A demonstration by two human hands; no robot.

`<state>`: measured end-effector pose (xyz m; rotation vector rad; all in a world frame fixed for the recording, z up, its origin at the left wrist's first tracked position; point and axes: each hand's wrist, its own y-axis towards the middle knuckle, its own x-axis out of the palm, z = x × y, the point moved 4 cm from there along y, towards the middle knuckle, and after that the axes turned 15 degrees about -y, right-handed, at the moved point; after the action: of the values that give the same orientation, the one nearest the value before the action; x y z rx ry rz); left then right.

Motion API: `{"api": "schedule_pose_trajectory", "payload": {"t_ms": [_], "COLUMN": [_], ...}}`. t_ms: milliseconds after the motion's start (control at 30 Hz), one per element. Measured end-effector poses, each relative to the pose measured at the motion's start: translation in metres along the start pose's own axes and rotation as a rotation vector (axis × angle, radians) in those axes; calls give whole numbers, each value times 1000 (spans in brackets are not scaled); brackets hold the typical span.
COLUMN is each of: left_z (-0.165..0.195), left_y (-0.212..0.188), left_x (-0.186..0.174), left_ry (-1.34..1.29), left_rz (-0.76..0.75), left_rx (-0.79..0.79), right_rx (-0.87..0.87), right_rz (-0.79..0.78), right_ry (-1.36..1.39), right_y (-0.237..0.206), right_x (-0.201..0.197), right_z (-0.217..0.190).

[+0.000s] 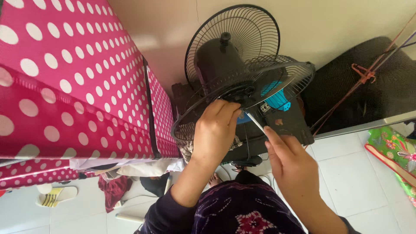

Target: The person uses a screwdriver to attach a blue fan blade to the motor hub of an electric fan, then places the front wire cage over the blade and secures it. The person wipes the fan cage with a cloth at the end.

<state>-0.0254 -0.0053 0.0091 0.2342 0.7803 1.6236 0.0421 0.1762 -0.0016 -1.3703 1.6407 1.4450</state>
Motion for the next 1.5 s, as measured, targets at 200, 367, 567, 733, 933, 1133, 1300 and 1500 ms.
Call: {"api": "schedule_pose_trajectory", "payload": {"t_ms": [200, 367, 567, 733, 933, 1133, 1300, 1500], "left_z": [-3, 0, -4, -6, -8, -5, -3, -3], "left_y": [5, 4, 4, 3, 2, 2, 4, 1], "left_x": [-2, -5, -9, -4, -3, -5, -7, -3], "left_ry": [4, 25, -76, -63, 8, -27, -54, -11], "left_rz": [-89, -124, -60, -51, -119, -95, -51, -72], "left_rx": [82, 91, 30, 42, 127, 67, 43, 48], "right_rx": [790, 879, 183, -36, 803, 642, 13, -49], "right_rz": [-676, -624, -139, -36, -564, -590, -3, -87], "right_ry": [1798, 1702, 446, 74, 1745, 1455, 227, -238], "right_y": [-2, -9, 0, 0, -16, -1, 4, 3], "right_x": [41, 49, 8, 5, 49, 42, -3, -15], "right_z": [17, 30, 6, -14, 25, 37, 0, -10]}}
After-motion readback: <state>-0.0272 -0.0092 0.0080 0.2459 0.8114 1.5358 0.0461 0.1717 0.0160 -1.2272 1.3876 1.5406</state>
